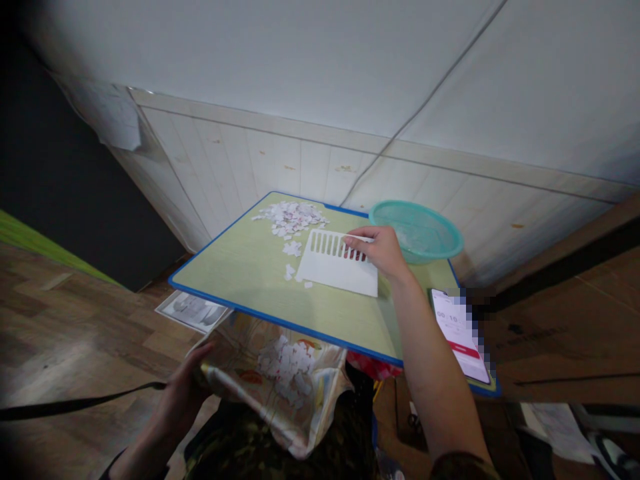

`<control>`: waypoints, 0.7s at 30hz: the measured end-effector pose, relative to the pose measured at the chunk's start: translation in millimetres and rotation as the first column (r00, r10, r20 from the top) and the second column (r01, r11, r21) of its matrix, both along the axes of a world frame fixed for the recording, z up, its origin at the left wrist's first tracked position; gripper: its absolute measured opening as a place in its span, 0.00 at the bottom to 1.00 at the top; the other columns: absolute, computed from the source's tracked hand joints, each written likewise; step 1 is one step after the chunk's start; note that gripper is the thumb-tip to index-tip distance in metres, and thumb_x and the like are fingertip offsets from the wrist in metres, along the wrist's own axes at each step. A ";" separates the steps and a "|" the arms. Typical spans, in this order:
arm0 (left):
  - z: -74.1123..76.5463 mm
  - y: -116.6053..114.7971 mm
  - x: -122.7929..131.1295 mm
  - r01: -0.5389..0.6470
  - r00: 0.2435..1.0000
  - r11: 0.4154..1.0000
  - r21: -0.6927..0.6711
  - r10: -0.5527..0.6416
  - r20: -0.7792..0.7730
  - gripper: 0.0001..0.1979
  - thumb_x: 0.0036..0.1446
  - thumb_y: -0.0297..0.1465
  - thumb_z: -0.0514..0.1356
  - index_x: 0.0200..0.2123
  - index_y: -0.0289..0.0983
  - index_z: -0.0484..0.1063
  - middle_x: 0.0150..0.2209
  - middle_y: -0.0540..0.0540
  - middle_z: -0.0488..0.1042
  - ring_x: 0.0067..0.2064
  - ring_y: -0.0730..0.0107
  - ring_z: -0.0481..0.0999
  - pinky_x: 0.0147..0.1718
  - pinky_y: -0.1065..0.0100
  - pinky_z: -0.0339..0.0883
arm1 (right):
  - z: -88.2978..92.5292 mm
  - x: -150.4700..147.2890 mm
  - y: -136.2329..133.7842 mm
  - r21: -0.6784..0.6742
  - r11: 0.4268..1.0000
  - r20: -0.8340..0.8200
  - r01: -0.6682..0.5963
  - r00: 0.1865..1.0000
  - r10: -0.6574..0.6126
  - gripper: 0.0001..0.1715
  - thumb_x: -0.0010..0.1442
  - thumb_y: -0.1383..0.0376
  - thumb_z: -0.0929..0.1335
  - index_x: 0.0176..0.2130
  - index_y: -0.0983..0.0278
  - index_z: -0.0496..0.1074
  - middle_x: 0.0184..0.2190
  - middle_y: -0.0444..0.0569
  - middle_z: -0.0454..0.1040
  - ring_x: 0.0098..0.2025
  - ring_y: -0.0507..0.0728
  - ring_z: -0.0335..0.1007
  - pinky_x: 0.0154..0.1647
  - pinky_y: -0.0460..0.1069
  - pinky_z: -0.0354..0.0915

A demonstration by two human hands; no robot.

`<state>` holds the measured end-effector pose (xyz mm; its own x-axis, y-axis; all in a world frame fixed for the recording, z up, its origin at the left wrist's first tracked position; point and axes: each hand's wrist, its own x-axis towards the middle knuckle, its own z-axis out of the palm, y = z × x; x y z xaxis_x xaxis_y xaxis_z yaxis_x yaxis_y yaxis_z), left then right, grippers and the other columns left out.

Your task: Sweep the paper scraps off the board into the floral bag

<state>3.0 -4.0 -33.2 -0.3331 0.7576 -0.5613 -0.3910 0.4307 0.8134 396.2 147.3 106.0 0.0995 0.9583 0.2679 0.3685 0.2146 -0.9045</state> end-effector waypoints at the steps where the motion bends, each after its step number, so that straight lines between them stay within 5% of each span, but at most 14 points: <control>1: 1.5 0.4 0.8 0.003 1.000 1.000 -0.009 -0.002 0.012 0.20 0.43 0.42 0.73 0.40 0.39 0.84 0.43 0.44 0.84 0.44 0.52 0.80 0.29 0.65 0.71 | 0.6 -0.6 -0.6 0.002 1.000 -0.010 0.010 1.000 -0.010 0.26 0.46 0.47 0.82 0.35 0.64 0.86 0.28 0.52 0.84 0.25 0.58 0.76 0.27 0.51 0.68; 21: 20.1 2.4 7.9 0.023 0.999 0.999 -0.046 -0.021 0.041 0.16 0.42 0.40 0.71 0.36 0.40 0.83 0.38 0.43 0.84 0.43 0.47 0.81 0.29 0.62 0.72 | -3.5 -8.3 1.1 -0.001 0.999 -0.040 0.042 0.998 -0.042 0.27 0.45 0.45 0.82 0.36 0.63 0.86 0.28 0.52 0.84 0.26 0.60 0.79 0.28 0.52 0.71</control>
